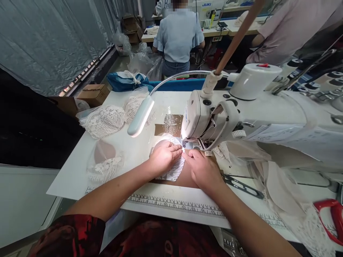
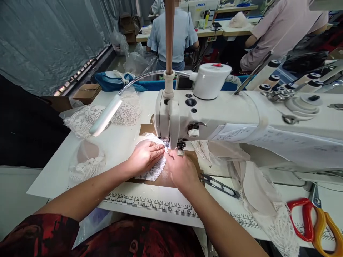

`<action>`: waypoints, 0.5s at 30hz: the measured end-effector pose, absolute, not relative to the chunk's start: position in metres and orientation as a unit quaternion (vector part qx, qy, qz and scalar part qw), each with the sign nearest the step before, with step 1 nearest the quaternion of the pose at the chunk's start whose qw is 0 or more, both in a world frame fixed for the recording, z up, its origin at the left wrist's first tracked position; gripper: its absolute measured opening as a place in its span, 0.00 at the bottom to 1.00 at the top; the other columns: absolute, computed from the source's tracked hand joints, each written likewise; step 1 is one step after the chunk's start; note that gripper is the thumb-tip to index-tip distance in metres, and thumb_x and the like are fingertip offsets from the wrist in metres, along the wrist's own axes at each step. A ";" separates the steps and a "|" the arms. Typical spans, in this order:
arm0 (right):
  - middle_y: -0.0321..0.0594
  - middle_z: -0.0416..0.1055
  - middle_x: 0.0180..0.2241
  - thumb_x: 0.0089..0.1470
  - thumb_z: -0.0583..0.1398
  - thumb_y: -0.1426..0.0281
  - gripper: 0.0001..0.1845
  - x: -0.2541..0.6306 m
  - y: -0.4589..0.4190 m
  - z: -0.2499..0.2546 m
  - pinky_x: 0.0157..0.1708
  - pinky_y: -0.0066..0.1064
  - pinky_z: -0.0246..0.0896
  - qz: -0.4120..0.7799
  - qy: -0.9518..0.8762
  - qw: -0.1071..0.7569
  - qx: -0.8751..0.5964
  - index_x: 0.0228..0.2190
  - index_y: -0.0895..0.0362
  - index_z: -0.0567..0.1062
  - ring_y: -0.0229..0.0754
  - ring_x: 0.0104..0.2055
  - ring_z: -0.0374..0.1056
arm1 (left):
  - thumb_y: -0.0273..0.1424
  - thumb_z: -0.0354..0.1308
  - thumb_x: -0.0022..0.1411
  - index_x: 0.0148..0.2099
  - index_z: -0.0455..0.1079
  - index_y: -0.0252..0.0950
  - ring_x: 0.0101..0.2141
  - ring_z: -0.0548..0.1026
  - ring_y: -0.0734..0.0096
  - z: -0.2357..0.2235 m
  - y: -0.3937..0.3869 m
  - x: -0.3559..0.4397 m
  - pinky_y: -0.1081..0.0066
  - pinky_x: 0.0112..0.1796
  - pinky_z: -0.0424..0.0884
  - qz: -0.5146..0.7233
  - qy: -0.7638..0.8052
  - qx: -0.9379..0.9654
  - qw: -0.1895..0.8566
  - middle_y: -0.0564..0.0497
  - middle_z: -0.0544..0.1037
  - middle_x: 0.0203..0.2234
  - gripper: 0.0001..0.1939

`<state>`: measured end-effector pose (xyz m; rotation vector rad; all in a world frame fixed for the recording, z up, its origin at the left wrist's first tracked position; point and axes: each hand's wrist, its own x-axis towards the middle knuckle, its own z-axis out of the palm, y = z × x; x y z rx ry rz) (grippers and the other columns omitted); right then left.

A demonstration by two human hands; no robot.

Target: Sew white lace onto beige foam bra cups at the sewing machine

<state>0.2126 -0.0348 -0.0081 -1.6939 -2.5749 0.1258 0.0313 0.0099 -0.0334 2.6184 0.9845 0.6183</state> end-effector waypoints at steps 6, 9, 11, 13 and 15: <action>0.44 0.70 0.36 0.57 0.48 0.78 0.24 0.211 -0.028 -0.013 0.27 0.32 0.51 0.040 -0.814 0.038 -0.578 0.50 0.51 0.72 0.43 0.32 0.63 | 0.32 0.46 0.69 0.50 0.72 0.29 0.44 0.74 0.57 -0.033 0.026 0.033 0.57 0.43 0.73 0.223 0.335 0.904 0.142 0.39 0.75 0.49 0.17; 0.44 0.70 0.35 0.57 0.48 0.77 0.24 0.211 -0.028 -0.014 0.26 0.33 0.50 0.038 -0.812 0.039 -0.582 0.50 0.51 0.72 0.42 0.31 0.63 | 0.32 0.45 0.69 0.50 0.73 0.30 0.44 0.74 0.60 -0.033 0.030 0.032 0.59 0.43 0.74 0.225 0.324 0.908 0.144 0.39 0.76 0.48 0.17; 0.44 0.70 0.35 0.57 0.49 0.77 0.23 0.210 -0.029 -0.014 0.25 0.32 0.49 0.039 -0.813 0.036 -0.580 0.51 0.52 0.72 0.42 0.31 0.62 | 0.32 0.46 0.69 0.50 0.73 0.30 0.43 0.74 0.61 -0.033 0.032 0.031 0.60 0.42 0.74 0.229 0.316 0.911 0.136 0.38 0.76 0.48 0.17; 0.44 0.70 0.35 0.57 0.49 0.77 0.24 0.210 -0.029 -0.014 0.24 0.32 0.48 0.039 -0.814 0.034 -0.579 0.51 0.53 0.72 0.42 0.30 0.62 | 0.32 0.47 0.68 0.50 0.73 0.30 0.42 0.74 0.61 -0.032 0.033 0.030 0.61 0.40 0.74 0.231 0.310 0.913 0.127 0.39 0.76 0.47 0.17; 0.44 0.70 0.35 0.57 0.48 0.78 0.24 0.209 -0.030 -0.015 0.24 0.32 0.47 0.039 -0.814 0.033 -0.579 0.52 0.53 0.71 0.42 0.30 0.62 | 0.32 0.47 0.68 0.50 0.73 0.30 0.41 0.73 0.62 -0.031 0.034 0.029 0.62 0.40 0.74 0.232 0.314 0.912 0.124 0.40 0.76 0.47 0.17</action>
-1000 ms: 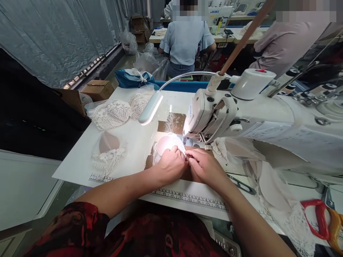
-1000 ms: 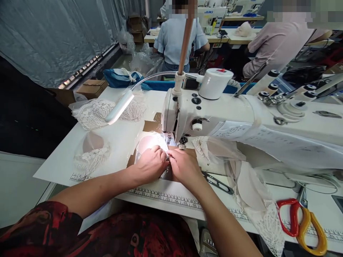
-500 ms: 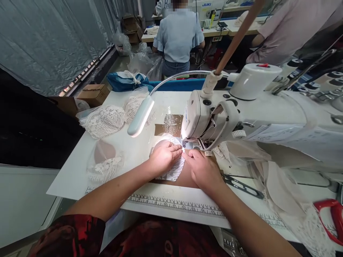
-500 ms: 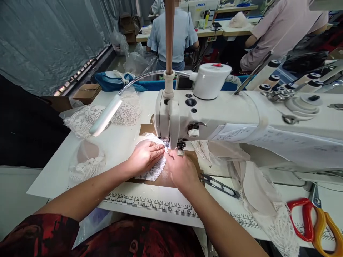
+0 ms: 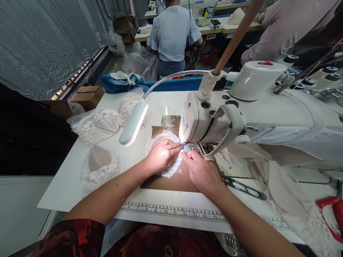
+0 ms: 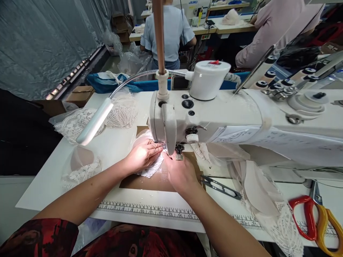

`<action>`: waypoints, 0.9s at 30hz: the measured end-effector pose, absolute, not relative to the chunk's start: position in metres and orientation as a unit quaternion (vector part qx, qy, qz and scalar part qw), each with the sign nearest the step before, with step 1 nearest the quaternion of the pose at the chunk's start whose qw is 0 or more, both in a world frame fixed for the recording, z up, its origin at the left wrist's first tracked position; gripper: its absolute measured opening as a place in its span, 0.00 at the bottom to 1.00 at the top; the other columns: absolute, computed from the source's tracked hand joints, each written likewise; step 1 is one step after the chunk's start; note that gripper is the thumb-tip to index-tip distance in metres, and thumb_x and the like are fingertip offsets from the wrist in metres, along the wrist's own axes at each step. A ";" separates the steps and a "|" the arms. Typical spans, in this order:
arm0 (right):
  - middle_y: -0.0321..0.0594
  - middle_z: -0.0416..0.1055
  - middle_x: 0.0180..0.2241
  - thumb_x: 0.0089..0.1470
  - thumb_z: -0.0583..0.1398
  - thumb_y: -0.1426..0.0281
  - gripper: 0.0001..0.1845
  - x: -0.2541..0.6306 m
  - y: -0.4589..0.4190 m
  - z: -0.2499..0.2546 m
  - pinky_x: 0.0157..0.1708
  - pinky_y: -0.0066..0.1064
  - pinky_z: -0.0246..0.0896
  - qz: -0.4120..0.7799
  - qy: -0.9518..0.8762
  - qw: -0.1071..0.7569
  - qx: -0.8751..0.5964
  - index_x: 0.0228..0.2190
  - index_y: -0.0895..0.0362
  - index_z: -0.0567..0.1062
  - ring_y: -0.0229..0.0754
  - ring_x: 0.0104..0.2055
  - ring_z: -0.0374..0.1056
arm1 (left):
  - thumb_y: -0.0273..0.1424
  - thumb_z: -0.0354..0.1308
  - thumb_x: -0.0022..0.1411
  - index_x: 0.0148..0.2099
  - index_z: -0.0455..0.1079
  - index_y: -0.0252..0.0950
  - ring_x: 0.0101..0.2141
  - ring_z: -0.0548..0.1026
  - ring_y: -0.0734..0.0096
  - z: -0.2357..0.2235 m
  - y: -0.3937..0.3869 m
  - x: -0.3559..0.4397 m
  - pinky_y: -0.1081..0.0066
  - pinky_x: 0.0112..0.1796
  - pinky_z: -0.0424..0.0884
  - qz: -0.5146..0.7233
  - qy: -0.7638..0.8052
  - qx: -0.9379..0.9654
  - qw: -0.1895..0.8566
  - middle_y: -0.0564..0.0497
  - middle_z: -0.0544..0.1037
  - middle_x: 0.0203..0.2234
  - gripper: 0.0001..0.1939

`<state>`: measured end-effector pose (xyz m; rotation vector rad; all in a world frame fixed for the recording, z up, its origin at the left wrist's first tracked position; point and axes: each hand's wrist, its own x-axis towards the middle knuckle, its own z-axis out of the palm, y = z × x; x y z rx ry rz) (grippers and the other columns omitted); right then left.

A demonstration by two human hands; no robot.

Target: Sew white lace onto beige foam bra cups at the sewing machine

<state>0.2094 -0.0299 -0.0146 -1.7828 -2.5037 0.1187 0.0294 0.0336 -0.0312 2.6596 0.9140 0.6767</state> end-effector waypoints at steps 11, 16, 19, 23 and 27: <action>0.43 0.73 0.35 0.56 0.49 0.79 0.24 0.211 -0.032 -0.018 0.26 0.32 0.51 0.025 -0.815 0.050 -0.577 0.50 0.52 0.72 0.42 0.32 0.66 | 0.32 0.46 0.67 0.54 0.69 0.29 0.45 0.69 0.56 -0.027 0.030 0.031 0.57 0.44 0.67 0.171 0.380 0.905 0.084 0.37 0.74 0.48 0.19; 0.43 0.75 0.43 0.57 0.49 0.78 0.23 0.210 -0.030 -0.020 0.34 0.33 0.58 0.008 -0.810 0.080 -0.580 0.51 0.55 0.72 0.45 0.39 0.69 | 0.38 0.46 0.67 0.60 0.64 0.32 0.57 0.59 0.45 -0.027 0.026 0.027 0.50 0.51 0.60 0.139 0.394 0.907 0.043 0.41 0.67 0.57 0.24; 0.43 0.75 0.42 0.58 0.48 0.76 0.22 0.210 -0.029 -0.022 0.33 0.33 0.60 0.001 -0.810 0.099 -0.577 0.50 0.56 0.73 0.45 0.38 0.70 | 0.40 0.46 0.66 0.60 0.62 0.33 0.58 0.57 0.41 -0.026 0.022 0.027 0.46 0.53 0.57 0.115 0.425 0.898 0.025 0.42 0.64 0.59 0.25; 0.42 0.76 0.42 0.59 0.48 0.75 0.21 0.214 -0.029 -0.027 0.31 0.34 0.62 -0.020 -0.819 0.133 -0.558 0.48 0.56 0.74 0.44 0.35 0.72 | 0.40 0.48 0.65 0.59 0.62 0.34 0.56 0.59 0.39 -0.012 0.011 0.018 0.45 0.50 0.60 0.086 0.485 0.870 0.030 0.40 0.64 0.58 0.25; 0.41 0.76 0.42 0.59 0.48 0.73 0.19 0.219 -0.026 -0.033 0.31 0.35 0.64 -0.036 -0.830 0.158 -0.534 0.46 0.57 0.75 0.45 0.36 0.73 | 0.39 0.51 0.63 0.54 0.65 0.35 0.52 0.66 0.52 0.012 -0.014 -0.018 0.55 0.49 0.65 0.104 0.485 0.863 0.090 0.42 0.70 0.52 0.20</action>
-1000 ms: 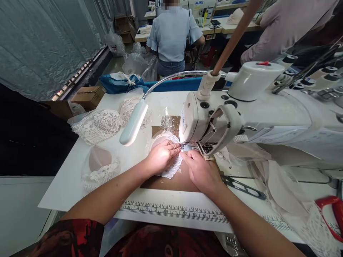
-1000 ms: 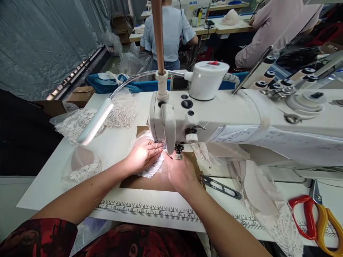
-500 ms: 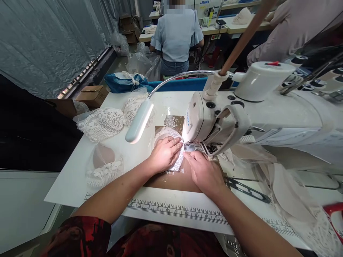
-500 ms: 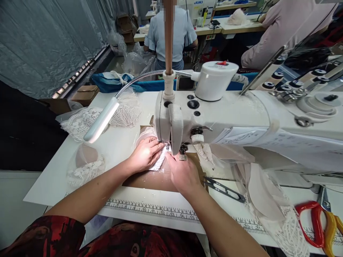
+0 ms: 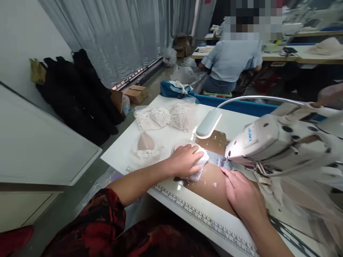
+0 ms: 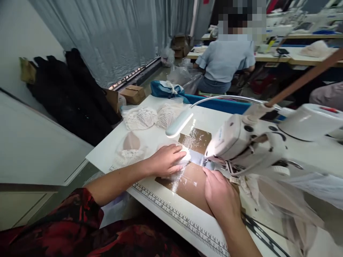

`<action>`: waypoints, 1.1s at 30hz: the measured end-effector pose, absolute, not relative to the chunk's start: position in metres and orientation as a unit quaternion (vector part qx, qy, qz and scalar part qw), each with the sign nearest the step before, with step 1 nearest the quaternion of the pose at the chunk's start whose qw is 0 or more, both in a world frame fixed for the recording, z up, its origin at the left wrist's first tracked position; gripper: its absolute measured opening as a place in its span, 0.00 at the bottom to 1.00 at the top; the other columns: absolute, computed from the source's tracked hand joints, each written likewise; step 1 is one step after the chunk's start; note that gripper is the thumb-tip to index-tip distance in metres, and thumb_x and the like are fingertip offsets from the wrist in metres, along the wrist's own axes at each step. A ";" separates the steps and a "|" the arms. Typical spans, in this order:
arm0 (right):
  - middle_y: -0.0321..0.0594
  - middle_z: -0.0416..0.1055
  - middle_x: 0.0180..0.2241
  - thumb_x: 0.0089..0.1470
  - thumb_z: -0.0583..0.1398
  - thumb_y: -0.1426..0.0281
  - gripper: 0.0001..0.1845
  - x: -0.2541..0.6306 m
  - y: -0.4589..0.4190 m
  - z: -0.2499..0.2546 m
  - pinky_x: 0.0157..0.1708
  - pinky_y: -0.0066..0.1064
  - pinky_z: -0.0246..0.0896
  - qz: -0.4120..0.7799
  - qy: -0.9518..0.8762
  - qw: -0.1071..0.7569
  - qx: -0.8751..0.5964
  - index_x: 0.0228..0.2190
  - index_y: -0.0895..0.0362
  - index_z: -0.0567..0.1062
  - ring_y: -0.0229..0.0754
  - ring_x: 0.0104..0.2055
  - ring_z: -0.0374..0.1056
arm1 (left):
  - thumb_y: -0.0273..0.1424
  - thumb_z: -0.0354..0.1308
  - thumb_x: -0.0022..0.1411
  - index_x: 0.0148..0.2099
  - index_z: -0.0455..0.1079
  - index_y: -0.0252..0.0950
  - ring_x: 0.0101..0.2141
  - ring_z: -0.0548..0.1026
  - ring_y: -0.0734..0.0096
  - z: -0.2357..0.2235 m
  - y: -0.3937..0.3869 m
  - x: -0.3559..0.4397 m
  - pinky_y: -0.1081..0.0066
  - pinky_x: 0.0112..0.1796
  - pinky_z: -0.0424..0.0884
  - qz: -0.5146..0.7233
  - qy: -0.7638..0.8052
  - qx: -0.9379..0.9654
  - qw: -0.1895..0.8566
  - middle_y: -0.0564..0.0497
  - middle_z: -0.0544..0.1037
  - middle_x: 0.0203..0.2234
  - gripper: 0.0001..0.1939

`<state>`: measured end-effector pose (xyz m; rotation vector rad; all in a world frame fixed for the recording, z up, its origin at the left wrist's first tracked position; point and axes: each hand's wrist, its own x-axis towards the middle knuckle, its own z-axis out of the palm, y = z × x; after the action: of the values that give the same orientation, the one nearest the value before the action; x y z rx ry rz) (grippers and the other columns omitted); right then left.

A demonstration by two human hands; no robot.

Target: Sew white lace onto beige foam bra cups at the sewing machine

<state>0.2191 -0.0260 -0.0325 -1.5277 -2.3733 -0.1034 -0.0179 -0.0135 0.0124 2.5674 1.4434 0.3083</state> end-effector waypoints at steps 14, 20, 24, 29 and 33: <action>0.39 0.75 0.43 0.59 0.47 0.63 0.21 0.222 -0.025 -0.032 0.31 0.38 0.67 0.061 -0.812 0.175 -0.553 0.44 0.51 0.76 0.48 0.39 0.72 | 0.33 0.54 0.60 0.31 0.63 0.35 0.38 0.70 0.61 -0.008 -0.087 -0.194 0.67 0.39 0.64 0.462 0.718 0.506 0.122 0.48 0.71 0.31 0.08; 0.44 0.67 0.53 0.51 0.59 0.55 0.23 0.233 -0.036 -0.015 0.40 0.38 0.68 0.281 -0.752 0.286 -0.524 0.46 0.51 0.75 0.50 0.46 0.70 | 0.43 0.49 0.66 0.32 0.60 0.35 0.21 0.63 0.77 0.017 -0.115 -0.172 0.75 0.24 0.60 0.569 0.585 0.488 0.308 0.54 0.67 0.22 0.16; 0.50 0.58 0.61 0.39 0.66 0.48 0.49 0.204 -0.068 0.000 0.54 0.45 0.60 0.570 -0.652 0.340 -0.367 0.60 0.50 0.60 0.57 0.59 0.59 | 0.40 0.52 0.65 0.36 0.64 0.34 0.31 0.70 0.73 0.043 -0.124 -0.122 0.74 0.31 0.64 0.531 0.420 0.555 0.484 0.46 0.74 0.36 0.14; 0.50 0.74 0.47 0.39 0.67 0.51 0.40 0.148 -0.108 0.006 0.46 0.46 0.66 0.801 -0.402 0.321 -0.307 0.53 0.54 0.69 0.57 0.50 0.69 | 0.36 0.45 0.69 0.41 0.64 0.33 0.30 0.70 0.72 0.045 -0.100 -0.057 0.72 0.33 0.67 0.399 0.353 0.713 0.456 0.46 0.73 0.33 0.13; 0.44 0.78 0.38 0.40 0.69 0.60 0.28 0.179 -0.118 0.003 0.36 0.39 0.71 0.756 -0.315 0.406 -0.407 0.45 0.53 0.74 0.51 0.37 0.74 | 0.35 0.47 0.67 0.50 0.64 0.31 0.48 0.69 0.58 0.019 -0.068 -0.042 0.59 0.49 0.66 0.303 0.443 0.816 0.215 0.38 0.72 0.47 0.15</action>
<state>0.1790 -0.1178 0.0033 -1.0268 -0.7944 1.9064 -0.0419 -0.0684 0.0193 2.2629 1.2277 0.8393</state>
